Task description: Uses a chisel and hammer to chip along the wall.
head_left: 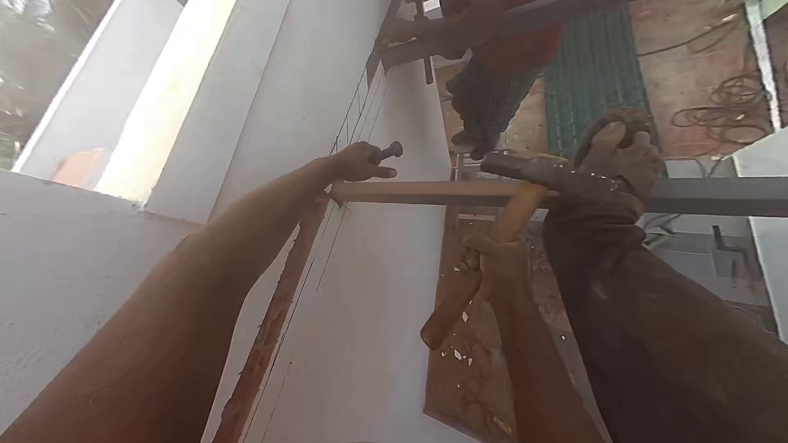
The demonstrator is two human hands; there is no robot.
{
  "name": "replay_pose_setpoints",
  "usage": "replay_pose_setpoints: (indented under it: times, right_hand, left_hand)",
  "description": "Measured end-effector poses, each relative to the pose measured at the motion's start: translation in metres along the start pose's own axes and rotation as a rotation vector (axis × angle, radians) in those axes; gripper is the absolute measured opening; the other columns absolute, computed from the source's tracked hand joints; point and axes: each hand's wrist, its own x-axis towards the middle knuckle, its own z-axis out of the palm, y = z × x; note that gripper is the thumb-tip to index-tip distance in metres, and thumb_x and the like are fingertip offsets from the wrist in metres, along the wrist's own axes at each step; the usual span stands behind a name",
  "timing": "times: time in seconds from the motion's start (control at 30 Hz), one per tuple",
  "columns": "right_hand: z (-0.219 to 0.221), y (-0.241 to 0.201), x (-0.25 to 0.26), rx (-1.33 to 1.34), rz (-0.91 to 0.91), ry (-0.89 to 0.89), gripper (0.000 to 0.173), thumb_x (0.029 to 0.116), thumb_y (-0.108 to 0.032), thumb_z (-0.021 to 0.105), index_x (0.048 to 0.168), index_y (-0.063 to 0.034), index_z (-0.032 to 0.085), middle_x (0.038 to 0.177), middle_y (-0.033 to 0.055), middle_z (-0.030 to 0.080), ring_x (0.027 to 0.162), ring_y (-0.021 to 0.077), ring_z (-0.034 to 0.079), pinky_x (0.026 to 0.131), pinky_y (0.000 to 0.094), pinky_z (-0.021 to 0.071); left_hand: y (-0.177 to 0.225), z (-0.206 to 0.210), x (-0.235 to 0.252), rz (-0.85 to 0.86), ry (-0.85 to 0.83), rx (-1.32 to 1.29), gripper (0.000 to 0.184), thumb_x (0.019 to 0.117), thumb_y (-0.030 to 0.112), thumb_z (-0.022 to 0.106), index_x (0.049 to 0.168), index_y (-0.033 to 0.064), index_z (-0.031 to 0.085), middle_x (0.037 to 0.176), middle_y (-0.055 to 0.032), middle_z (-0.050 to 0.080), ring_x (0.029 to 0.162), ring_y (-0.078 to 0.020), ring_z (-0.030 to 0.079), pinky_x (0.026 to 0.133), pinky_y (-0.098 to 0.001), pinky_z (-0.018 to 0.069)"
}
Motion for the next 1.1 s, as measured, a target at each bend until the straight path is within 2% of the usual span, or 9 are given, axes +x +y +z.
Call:
replay_pose_setpoints:
  times: [0.1, 0.27, 0.47, 0.57, 0.63, 0.73, 0.8, 0.97, 1.1]
  right_hand:
    - [-0.004, 0.004, -0.002, 0.058, -0.023, -0.039, 0.023, 0.0878, 0.007, 0.057, 0.075, -0.0095, 0.046, 0.046, 0.0006, 0.039, 0.035, 0.012, 0.042, 0.038, 0.03, 0.0466]
    - [-0.021, 0.032, -0.002, -0.051, 0.052, -0.088, 0.023, 0.0846, 0.006, 0.061, 0.073, -0.0088, 0.047, 0.045, 0.0028, 0.04, 0.035, 0.014, 0.043, 0.038, 0.0316, 0.0477]
    - [-0.013, 0.035, -0.011, -0.029, 0.14, -0.122, 0.02, 0.0859, 0.009, 0.058, 0.078, -0.0045, 0.046, 0.047, 0.0052, 0.042, 0.035, 0.0144, 0.045, 0.038, 0.0296, 0.0486]
    - [-0.017, 0.038, 0.0, -0.069, 0.11, -0.12, 0.02, 0.0844, 0.008, 0.062, 0.076, -0.0044, 0.049, 0.046, 0.0059, 0.044, 0.035, 0.0151, 0.046, 0.038, 0.0296, 0.0484]
    - [-0.024, 0.046, 0.005, -0.097, 0.101, -0.104, 0.02, 0.0842, 0.006, 0.064, 0.076, -0.0051, 0.05, 0.047, 0.0061, 0.044, 0.035, 0.0159, 0.046, 0.039, 0.0308, 0.0486]
    - [-0.033, 0.058, 0.007, -0.162, 0.119, -0.054, 0.02, 0.0848, 0.006, 0.062, 0.077, -0.0055, 0.048, 0.047, 0.0054, 0.044, 0.035, 0.0155, 0.046, 0.038, 0.0305, 0.0486]
    - [-0.04, 0.07, 0.005, -0.275, 0.139, -0.014, 0.019, 0.0868, 0.007, 0.063, 0.082, -0.0041, 0.048, 0.049, 0.006, 0.047, 0.036, 0.0158, 0.047, 0.038, 0.0304, 0.0485]
    - [-0.025, 0.104, -0.017, -0.425, 0.017, -0.033, 0.033, 0.0972, -0.012, 0.069, 0.121, 0.0001, 0.049, 0.062, 0.0061, 0.054, 0.04, 0.0152, 0.052, 0.041, 0.0303, 0.0511]
    - [0.014, 0.139, -0.04, -0.152, -0.247, -0.115, 0.023, 0.0958, -0.024, 0.06, 0.103, -0.0053, 0.05, 0.056, -0.0033, 0.053, 0.042, 0.0098, 0.055, 0.044, 0.027, 0.0542]
  left_hand:
    - [0.002, 0.013, 0.0, -0.013, 0.191, -0.103, 0.055, 0.1058, 0.046, 0.056, 0.066, 0.0075, 0.054, 0.057, 0.0006, 0.041, 0.052, -0.0136, 0.042, 0.055, -0.0367, 0.0361]
    - [-0.009, 0.021, 0.013, 0.016, 0.318, -0.094, 0.053, 0.1045, 0.03, 0.06, 0.057, 0.0118, 0.047, 0.049, 0.0044, 0.037, 0.044, -0.0087, 0.037, 0.048, -0.0327, 0.0302]
    - [0.007, -0.017, 0.059, -0.456, 0.492, -0.198, 0.041, 0.1011, 0.035, 0.059, 0.074, 0.0047, 0.06, 0.076, -0.0085, 0.059, 0.073, -0.0224, 0.06, 0.067, -0.0474, 0.0483]
    - [-0.004, -0.008, 0.058, -0.354, 0.608, -0.197, 0.047, 0.1024, 0.04, 0.059, 0.067, 0.0089, 0.055, 0.065, -0.0032, 0.05, 0.062, -0.0194, 0.053, 0.06, -0.0442, 0.0433]
    - [0.001, 0.022, 0.032, -0.121, 0.636, -0.129, 0.05, 0.1034, 0.036, 0.058, 0.061, 0.0118, 0.047, 0.055, 0.0014, 0.041, 0.051, -0.0143, 0.044, 0.054, -0.0387, 0.0375]
    - [0.027, 0.09, -0.025, 0.403, 0.546, -0.142, 0.04, 0.0947, 0.018, 0.061, 0.058, 0.0101, 0.049, 0.049, 0.0028, 0.042, 0.043, -0.0066, 0.04, 0.044, -0.0294, 0.0302]
    - [0.039, 0.128, -0.057, 0.541, 0.432, -0.037, 0.037, 0.0916, 0.018, 0.061, 0.059, 0.0073, 0.049, 0.052, -0.0027, 0.045, 0.046, -0.013, 0.046, 0.043, -0.0321, 0.0353]
    - [0.002, 0.124, -0.089, 0.522, 0.086, 0.271, 0.036, 0.0917, 0.024, 0.064, 0.062, 0.0056, 0.053, 0.059, -0.008, 0.054, 0.053, -0.0224, 0.057, 0.048, -0.0406, 0.0418]
    - [-0.013, 0.1, -0.09, 0.455, -0.146, 0.378, 0.032, 0.0906, 0.025, 0.067, 0.067, 0.0054, 0.057, 0.062, -0.008, 0.058, 0.057, -0.0238, 0.059, 0.052, -0.0442, 0.0435]
